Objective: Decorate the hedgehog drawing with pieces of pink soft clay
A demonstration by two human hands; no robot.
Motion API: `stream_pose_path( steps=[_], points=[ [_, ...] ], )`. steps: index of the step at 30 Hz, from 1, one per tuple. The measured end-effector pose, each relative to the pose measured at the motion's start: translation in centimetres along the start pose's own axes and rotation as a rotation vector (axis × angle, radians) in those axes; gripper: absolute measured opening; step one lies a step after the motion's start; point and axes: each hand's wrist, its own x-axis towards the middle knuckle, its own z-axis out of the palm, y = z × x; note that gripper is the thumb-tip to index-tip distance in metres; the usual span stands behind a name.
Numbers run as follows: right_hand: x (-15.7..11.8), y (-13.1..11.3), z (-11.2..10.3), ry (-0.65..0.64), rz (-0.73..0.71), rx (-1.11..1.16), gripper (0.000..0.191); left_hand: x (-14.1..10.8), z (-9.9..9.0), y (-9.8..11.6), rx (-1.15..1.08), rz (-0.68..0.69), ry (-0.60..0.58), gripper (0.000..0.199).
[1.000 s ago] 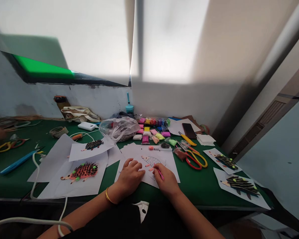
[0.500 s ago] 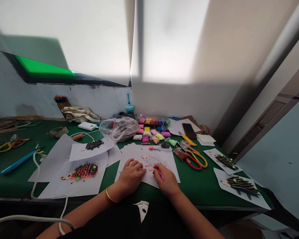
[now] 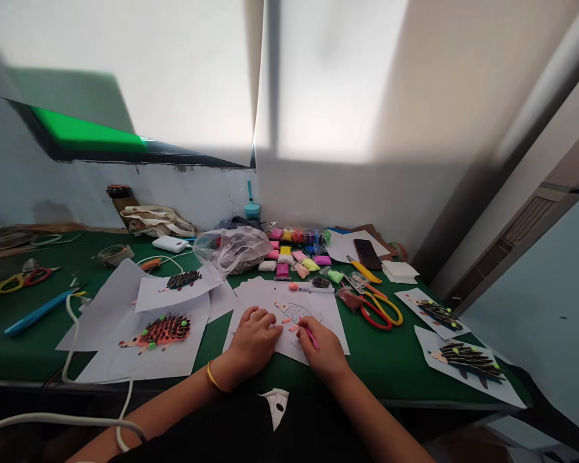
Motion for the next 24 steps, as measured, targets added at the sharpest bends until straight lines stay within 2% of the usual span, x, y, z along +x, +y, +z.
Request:
stream_pose_path(
  steps=[3,11,16,20,24],
  points=[
    [0.04,0.10,0.04,0.001,-0.007,-0.004,0.027,0.05,-0.05,-0.01,-0.024,0.047,-0.002,0.015],
    [0.05,0.05,-0.01,-0.005,-0.002,-0.013,0.029,0.05,0.47,-0.81,-0.190,-0.099,0.065,0.023],
    [0.05,0.01,0.03,-0.001,-0.002,-0.005,0.029,-0.04,0.38,-0.73,-0.122,-0.034,0.041,0.014],
    [0.05,-0.04,0.01,-0.001,0.005,-0.005,0.029,-0.06,0.19,-0.43,-0.110,0.029,0.006,0.015],
    [0.03,-0.08,-0.04,-0.002,0.007,-0.001,0.030,-0.06,0.05,-0.40,-0.104,-0.031,0.006,0.016]
  ],
)
